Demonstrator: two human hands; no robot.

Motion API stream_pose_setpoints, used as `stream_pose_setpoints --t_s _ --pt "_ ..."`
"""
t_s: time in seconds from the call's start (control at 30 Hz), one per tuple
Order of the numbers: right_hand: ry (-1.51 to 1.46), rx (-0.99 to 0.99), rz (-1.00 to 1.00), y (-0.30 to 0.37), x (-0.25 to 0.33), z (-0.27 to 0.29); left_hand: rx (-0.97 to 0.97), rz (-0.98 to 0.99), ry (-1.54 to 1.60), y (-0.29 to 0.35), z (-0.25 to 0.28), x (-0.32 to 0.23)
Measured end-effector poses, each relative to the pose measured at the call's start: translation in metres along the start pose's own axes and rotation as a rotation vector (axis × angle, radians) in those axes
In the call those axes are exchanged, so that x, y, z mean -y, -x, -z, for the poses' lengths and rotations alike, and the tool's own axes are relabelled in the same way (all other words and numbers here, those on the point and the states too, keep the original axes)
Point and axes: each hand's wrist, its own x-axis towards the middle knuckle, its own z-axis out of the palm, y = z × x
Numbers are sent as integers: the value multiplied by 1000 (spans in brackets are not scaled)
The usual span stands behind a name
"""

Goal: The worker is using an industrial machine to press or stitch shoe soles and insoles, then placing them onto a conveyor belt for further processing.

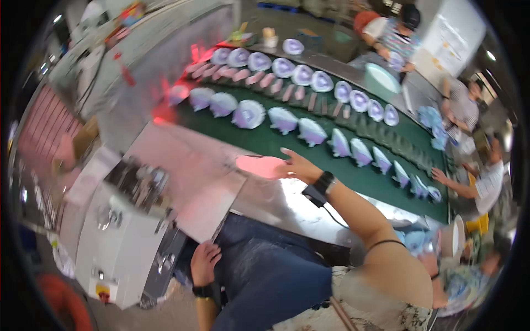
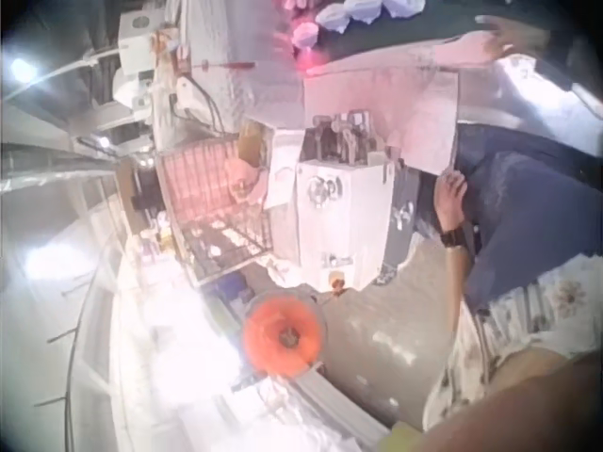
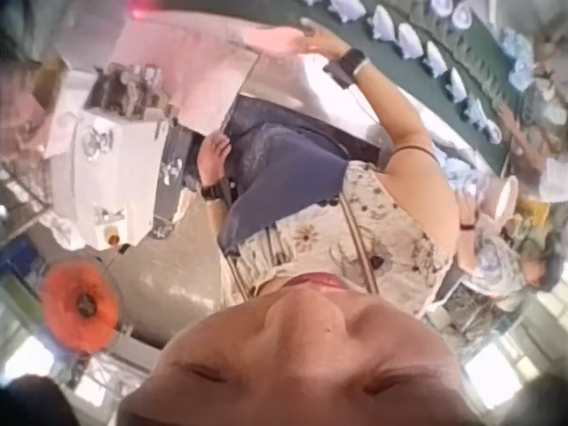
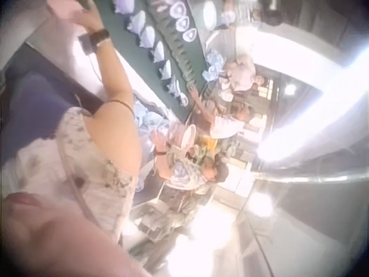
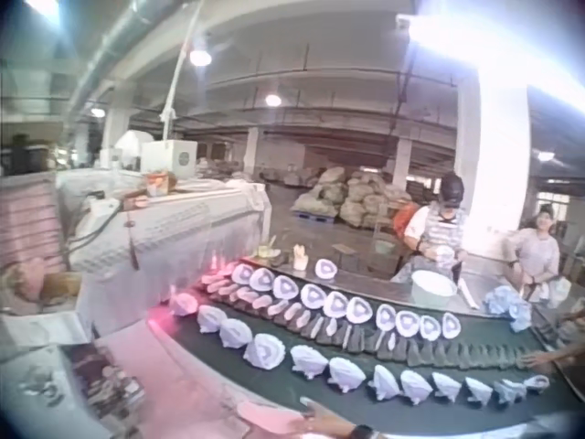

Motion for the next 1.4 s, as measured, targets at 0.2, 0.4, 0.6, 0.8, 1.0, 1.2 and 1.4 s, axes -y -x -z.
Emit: stream_pose_setpoints --t_s 0.2,0.4,0.6,0.8,1.0,1.2,1.4 --pt "-93 119 226 28 -43 -100 158 -53 -238 -3 -53 -31" --pt "685 122 843 74 -2 -173 41 58 295 1 -76 -58" --pt "740 262 1027 73 -9 -180 33 -117 418 0 -67 -52" --pt "508 343 850 88 5 -170 26 -160 394 4 -61 -50" --pt "-316 684 -241 46 -12 -154 82 -181 183 10 -63 -54" --pt "-555 849 -487 55 -34 -181 115 -307 -63 11 -68 -60" --pt "-434 639 -207 47 -41 -183 -151 -224 -453 16 -61 -60"
